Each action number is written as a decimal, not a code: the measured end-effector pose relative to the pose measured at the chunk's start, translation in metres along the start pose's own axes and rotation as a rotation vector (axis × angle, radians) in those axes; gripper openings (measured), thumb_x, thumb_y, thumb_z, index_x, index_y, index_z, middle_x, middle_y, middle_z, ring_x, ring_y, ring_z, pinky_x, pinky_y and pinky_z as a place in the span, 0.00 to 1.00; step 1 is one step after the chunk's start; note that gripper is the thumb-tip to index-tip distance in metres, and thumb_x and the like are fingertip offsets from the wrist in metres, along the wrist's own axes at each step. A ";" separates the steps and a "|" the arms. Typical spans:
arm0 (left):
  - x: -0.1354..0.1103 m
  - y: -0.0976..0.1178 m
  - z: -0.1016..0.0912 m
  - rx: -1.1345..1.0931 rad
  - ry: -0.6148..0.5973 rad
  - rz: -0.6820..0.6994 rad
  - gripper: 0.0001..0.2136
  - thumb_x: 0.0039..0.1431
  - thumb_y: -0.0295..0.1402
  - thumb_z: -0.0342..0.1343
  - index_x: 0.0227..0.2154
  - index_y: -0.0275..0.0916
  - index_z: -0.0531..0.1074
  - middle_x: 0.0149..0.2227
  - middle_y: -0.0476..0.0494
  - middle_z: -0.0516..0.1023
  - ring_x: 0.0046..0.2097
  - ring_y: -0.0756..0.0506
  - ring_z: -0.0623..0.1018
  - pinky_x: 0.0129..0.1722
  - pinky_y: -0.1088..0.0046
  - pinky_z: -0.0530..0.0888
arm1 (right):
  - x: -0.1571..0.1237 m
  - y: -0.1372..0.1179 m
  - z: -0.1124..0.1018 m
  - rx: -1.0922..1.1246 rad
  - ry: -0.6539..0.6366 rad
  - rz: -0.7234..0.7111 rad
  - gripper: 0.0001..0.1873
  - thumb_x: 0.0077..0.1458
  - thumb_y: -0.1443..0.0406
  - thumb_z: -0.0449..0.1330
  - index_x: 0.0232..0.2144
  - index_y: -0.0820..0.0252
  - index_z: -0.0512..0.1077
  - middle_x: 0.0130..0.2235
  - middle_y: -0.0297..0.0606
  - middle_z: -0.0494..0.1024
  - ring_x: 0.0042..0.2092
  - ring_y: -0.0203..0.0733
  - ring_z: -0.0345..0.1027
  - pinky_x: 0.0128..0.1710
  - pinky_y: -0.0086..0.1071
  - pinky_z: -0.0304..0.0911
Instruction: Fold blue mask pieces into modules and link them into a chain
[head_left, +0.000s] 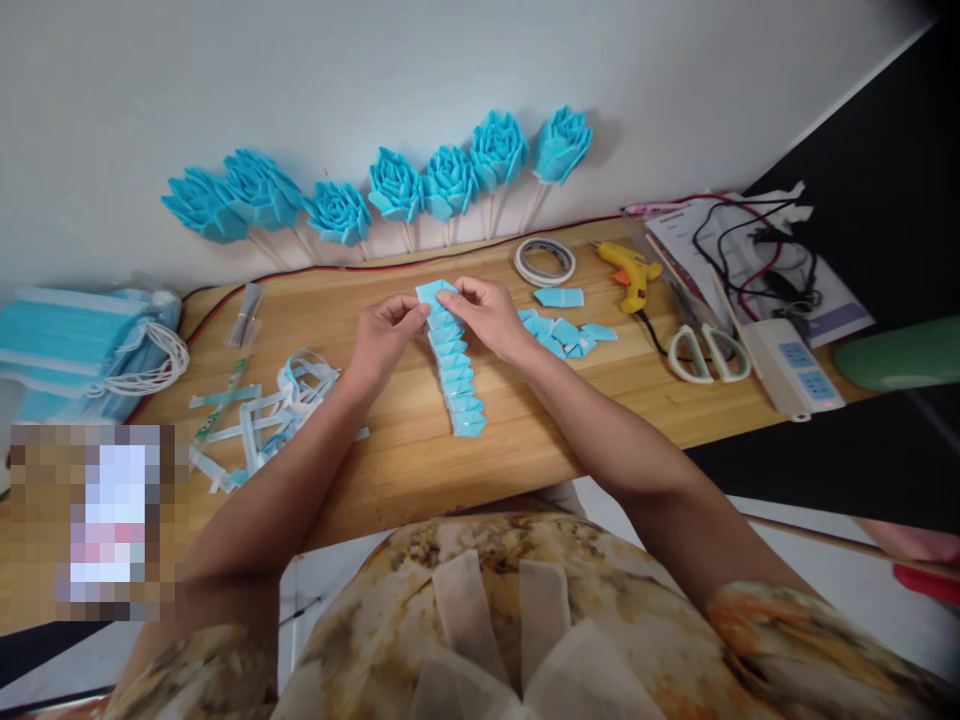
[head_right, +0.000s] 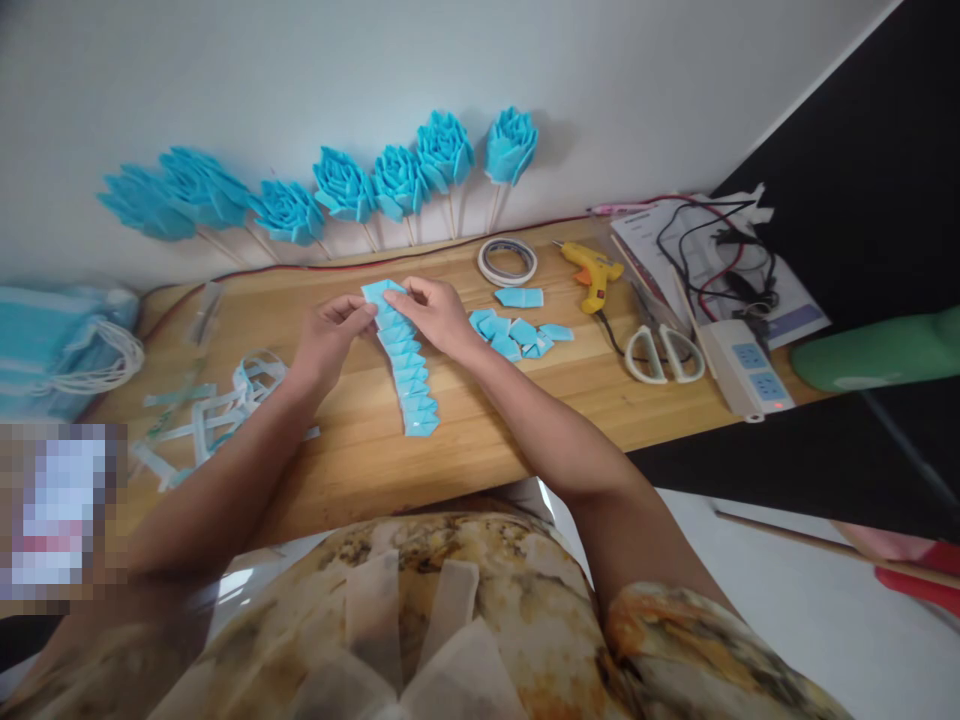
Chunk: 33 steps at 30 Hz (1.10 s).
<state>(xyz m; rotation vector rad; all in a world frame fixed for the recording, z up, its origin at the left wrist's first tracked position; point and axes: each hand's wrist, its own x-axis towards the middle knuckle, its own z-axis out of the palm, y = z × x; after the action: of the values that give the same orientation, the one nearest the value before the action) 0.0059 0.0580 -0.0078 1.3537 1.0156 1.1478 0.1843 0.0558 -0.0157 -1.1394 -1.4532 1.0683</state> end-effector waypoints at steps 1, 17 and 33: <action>0.000 0.000 0.000 -0.013 -0.008 -0.008 0.16 0.51 0.45 0.73 0.23 0.39 0.76 0.22 0.50 0.74 0.26 0.51 0.71 0.31 0.74 0.69 | 0.000 0.001 0.000 -0.014 0.005 -0.006 0.26 0.56 0.44 0.63 0.22 0.55 0.62 0.23 0.26 0.59 0.29 0.33 0.51 0.30 0.31 0.49; -0.001 0.000 -0.002 0.014 0.060 0.065 0.18 0.59 0.47 0.67 0.22 0.41 0.74 0.22 0.50 0.72 0.27 0.50 0.70 0.31 0.73 0.69 | -0.001 -0.002 0.001 0.145 -0.097 0.044 0.31 0.50 0.37 0.68 0.25 0.57 0.66 0.25 0.27 0.63 0.31 0.33 0.55 0.32 0.30 0.53; 0.000 -0.007 -0.002 -0.052 0.009 -0.007 0.13 0.51 0.44 0.70 0.23 0.40 0.77 0.22 0.50 0.74 0.27 0.51 0.70 0.31 0.72 0.68 | 0.000 -0.004 -0.001 0.115 -0.024 0.040 0.34 0.51 0.33 0.64 0.22 0.56 0.63 0.24 0.28 0.62 0.29 0.33 0.54 0.31 0.31 0.53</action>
<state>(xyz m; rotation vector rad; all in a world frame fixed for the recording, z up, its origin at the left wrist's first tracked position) 0.0042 0.0592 -0.0150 1.3037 0.9897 1.1680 0.1847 0.0550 -0.0119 -1.0816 -1.3739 1.1816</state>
